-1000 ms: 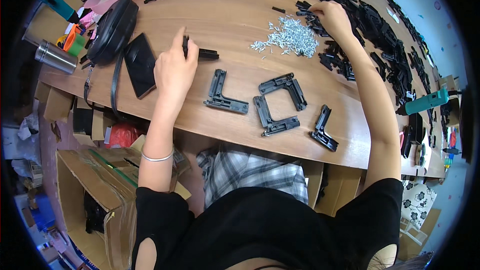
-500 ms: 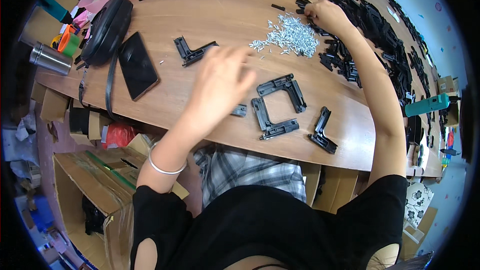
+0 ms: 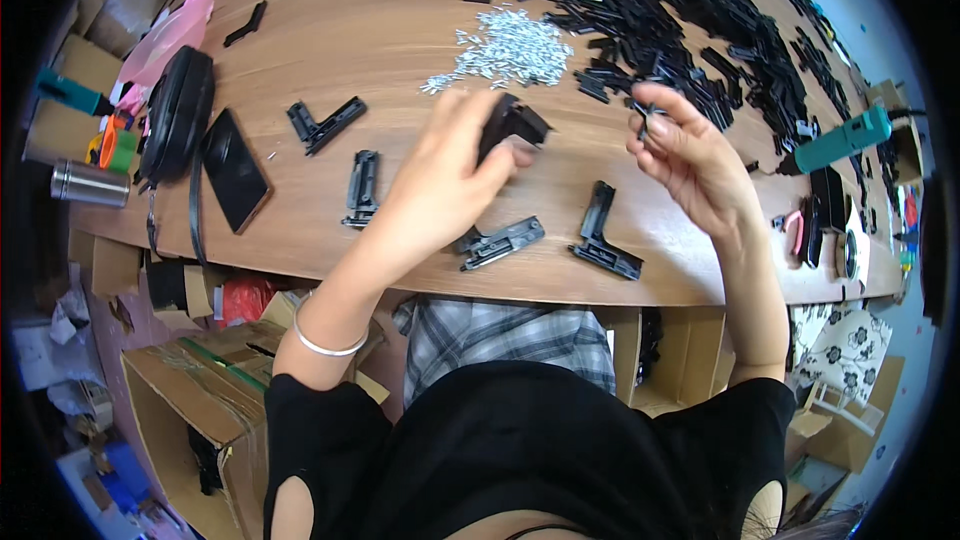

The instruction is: The person assembles black plastic L-shaped hardware components on a wooden table. They pick up parts, insert small metal pins, and use a green glue gun to apply adhesive to the joints. The person handles the components one by one, arranging them on the table as they work.

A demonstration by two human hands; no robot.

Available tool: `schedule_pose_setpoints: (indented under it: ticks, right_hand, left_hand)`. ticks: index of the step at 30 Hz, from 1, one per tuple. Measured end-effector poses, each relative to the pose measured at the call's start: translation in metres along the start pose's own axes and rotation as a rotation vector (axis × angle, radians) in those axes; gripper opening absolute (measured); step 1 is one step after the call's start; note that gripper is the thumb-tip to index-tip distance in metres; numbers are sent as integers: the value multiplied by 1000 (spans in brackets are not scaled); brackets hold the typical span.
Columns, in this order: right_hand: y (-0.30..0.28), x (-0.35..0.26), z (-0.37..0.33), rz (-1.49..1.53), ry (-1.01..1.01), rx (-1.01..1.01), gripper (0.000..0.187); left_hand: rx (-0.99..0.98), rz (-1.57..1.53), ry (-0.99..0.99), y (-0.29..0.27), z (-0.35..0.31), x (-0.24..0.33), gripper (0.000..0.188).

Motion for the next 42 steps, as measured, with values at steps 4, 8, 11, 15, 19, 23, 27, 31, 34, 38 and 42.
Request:
schedule_pose_setpoints:
  ticks: [4,8,11,15,19,23,27,31,34,38,42]
  right_hand:
    - [-7,19,-39,139,-33,41,28]
    - [0,28,-63,133,-46,113,31]
    - [7,33,-76,61,-133,137,24]
    - [18,31,-93,-327,-249,211,13]
    - [44,36,-106,-580,-407,338,11]
    - [56,43,-101,-971,-658,262,21]
    - [60,61,-96,-1066,-663,277,25]
    - [61,67,-97,-1115,-690,304,21]
    - [57,75,-97,-858,-612,325,18]
    - [60,77,-99,-750,-626,316,23]
    - [59,86,-100,-459,-618,220,36]
  left_hand:
    - [25,-972,-180,25,-22,20,30]
    - [-27,-1142,-249,52,-40,20,37]
    - [-41,-1270,-223,67,-54,15,40]
    - [-41,-1168,-206,77,-62,26,40]
    - [-36,-1176,-240,89,-67,28,44]
    - [-63,-1397,-248,101,-72,20,45]
    - [-55,-1335,-180,108,-77,23,45]
    - [-91,-1258,-94,108,-78,28,47]
    - [-113,-1222,-55,111,-81,30,53]
    - [-150,-960,11,111,-86,25,62]
    - [-131,-729,93,108,-88,32,57]
Point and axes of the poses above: each hand's wrist, its own z-axis towards the middle knuckle, its own y-axis out of the palm, x = y × z, the point moved 4 cm from there along z, towards the middle knuckle, and after that the axes turned 5 degrees about -x, right-handed, at the moved point
